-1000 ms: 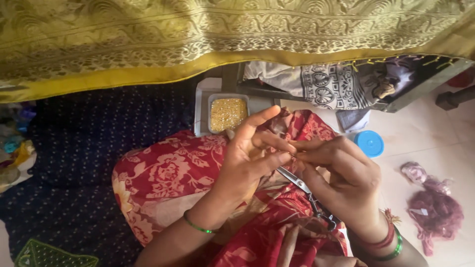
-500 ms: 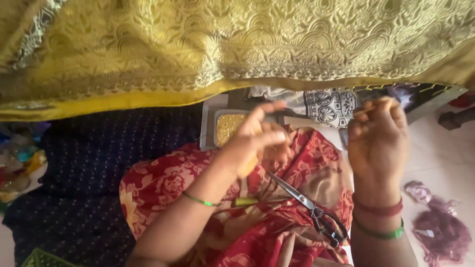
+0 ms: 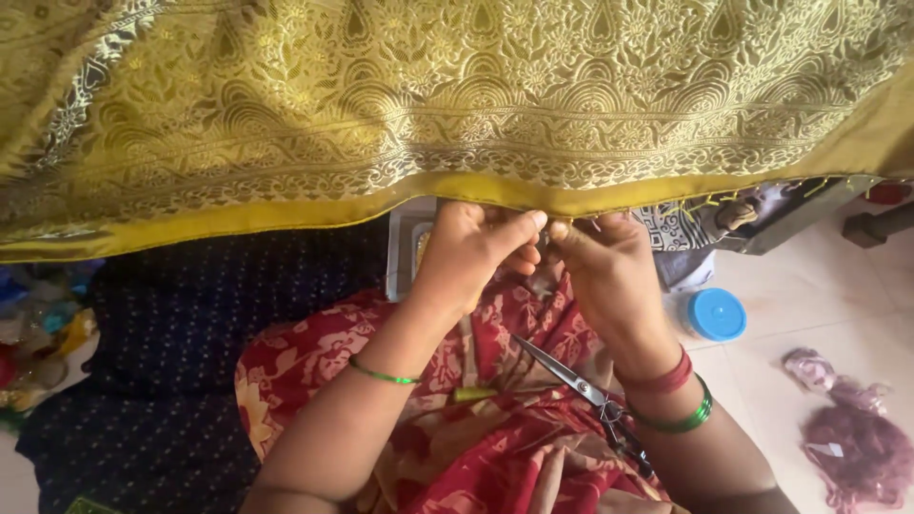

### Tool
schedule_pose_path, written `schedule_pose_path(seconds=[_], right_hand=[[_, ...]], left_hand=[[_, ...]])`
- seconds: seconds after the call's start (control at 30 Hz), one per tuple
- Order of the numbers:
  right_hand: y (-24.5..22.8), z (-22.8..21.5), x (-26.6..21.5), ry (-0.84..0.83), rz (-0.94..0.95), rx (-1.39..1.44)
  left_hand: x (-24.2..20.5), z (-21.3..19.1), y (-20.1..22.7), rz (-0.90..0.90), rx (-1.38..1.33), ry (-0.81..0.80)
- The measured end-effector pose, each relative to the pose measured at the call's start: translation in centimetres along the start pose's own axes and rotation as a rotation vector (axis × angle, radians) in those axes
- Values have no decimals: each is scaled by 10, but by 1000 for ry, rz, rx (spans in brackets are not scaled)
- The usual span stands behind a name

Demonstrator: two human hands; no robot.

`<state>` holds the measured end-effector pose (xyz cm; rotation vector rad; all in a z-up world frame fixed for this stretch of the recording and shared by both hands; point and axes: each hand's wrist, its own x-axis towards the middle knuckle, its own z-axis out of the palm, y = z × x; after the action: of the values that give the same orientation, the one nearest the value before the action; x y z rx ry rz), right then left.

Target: Manually attaching decorative beads to the border of a yellow saree.

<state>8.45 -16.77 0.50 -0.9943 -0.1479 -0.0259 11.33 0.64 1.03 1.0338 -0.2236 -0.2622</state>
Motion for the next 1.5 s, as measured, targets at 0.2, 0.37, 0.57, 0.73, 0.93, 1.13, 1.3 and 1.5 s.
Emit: schedule_pose_path(seconds=[0.2,0.37,0.57,0.73,0.93,1.13,1.3,1.5], right_hand=[[-2,10,-12,11,-70,-101],[1,7,-14,9,-81,-125],[-2,18,-21,60,-112,-196],[-8,39,-36,113,-595,-723],[-31,57,-27,148,-629,-1079],[-27,40,-56,-49,-501,-968],[2,-48,-83,29,78,-1351],[3,-112,-133,135,195,-1368]], left_hand=[[-11,6,10,10,-18,-30],[-13,5,10,21,-14,-31],[-13,4,5,57,-9,-49],[-11,7,3,114,105,3],[-19,16,12,130,111,-33],[-17,4,1,26,104,32],[-19,-12,-17,24,211,47],[-5,-8,-17,-35,201,-5]])
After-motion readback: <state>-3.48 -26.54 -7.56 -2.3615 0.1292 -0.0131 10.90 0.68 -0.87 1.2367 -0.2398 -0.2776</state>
